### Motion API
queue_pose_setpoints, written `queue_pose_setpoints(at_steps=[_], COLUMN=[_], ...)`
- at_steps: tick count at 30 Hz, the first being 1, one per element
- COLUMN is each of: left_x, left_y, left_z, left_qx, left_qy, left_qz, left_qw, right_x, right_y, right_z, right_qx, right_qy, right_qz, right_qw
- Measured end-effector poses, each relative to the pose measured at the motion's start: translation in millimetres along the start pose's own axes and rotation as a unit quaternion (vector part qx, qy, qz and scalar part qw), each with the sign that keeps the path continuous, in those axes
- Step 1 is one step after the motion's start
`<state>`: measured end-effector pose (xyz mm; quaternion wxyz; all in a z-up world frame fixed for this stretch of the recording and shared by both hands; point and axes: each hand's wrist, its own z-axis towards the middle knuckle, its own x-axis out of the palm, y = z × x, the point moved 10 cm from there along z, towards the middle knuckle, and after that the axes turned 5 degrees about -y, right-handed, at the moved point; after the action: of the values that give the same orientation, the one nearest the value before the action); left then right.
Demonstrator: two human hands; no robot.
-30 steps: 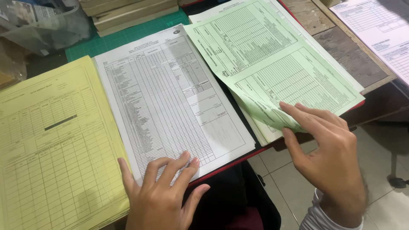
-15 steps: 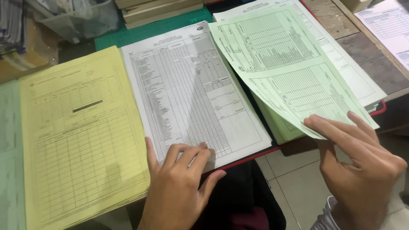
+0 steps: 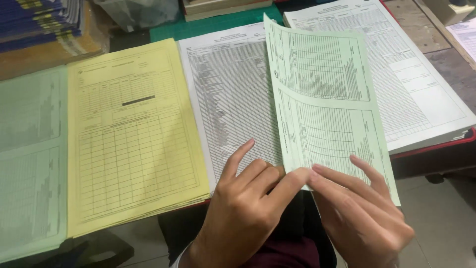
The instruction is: Organizing and reviewing paper documents within multiple folders on a desk
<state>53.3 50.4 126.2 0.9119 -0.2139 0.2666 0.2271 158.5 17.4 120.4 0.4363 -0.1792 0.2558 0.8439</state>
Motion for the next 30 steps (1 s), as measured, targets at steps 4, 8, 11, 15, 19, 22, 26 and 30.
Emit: queue_pose_setpoints(at_steps=[4, 8, 11, 15, 19, 22, 26, 30], left_x=[-31.4, -81.0, -117.8, -159.4, -195.6, -221.5, -256.6, -290.8], left_y=[13.3, 30.0, 43.8, 55.5, 67.3, 74.4, 86.7, 100.6], left_z=[-9.1, -30.5, -60.3, -101.1, -139.7, -167.6, -203.2, -233.3], left_qx=[-0.027, -0.089, -0.131, -0.184, -0.237, -0.260, -0.290, -0.325], left_qy=[-0.010, -0.050, -0.074, -0.120, -0.136, -0.163, -0.203, -0.230], left_qz=[-0.007, 0.035, 0.103, 0.197, 0.236, 0.251, 0.284, 0.309], left_qw=[1.000, 0.994, 0.983, 0.955, 0.932, 0.918, 0.891, 0.863], right_x=[9.6, 28.5, 44.5, 65.3, 87.8, 105.3, 129.3, 158.7], right_y=[8.9, 19.2, 36.8, 63.5, 102.7, 136.7, 180.4, 218.5], right_z=[-8.4, -19.1, -24.3, -25.0, -13.2, -2.6, 5.9, 6.5], right_qx=[0.002, -0.028, -0.046, -0.061, -0.097, -0.130, -0.170, -0.201], right_qy=[-0.003, 0.005, -0.001, -0.012, 0.011, 0.035, 0.054, 0.088], right_qz=[0.019, 0.019, 0.041, 0.099, 0.170, 0.221, 0.264, 0.289], right_qw=[1.000, 0.999, 0.998, 0.993, 0.981, 0.966, 0.948, 0.932])
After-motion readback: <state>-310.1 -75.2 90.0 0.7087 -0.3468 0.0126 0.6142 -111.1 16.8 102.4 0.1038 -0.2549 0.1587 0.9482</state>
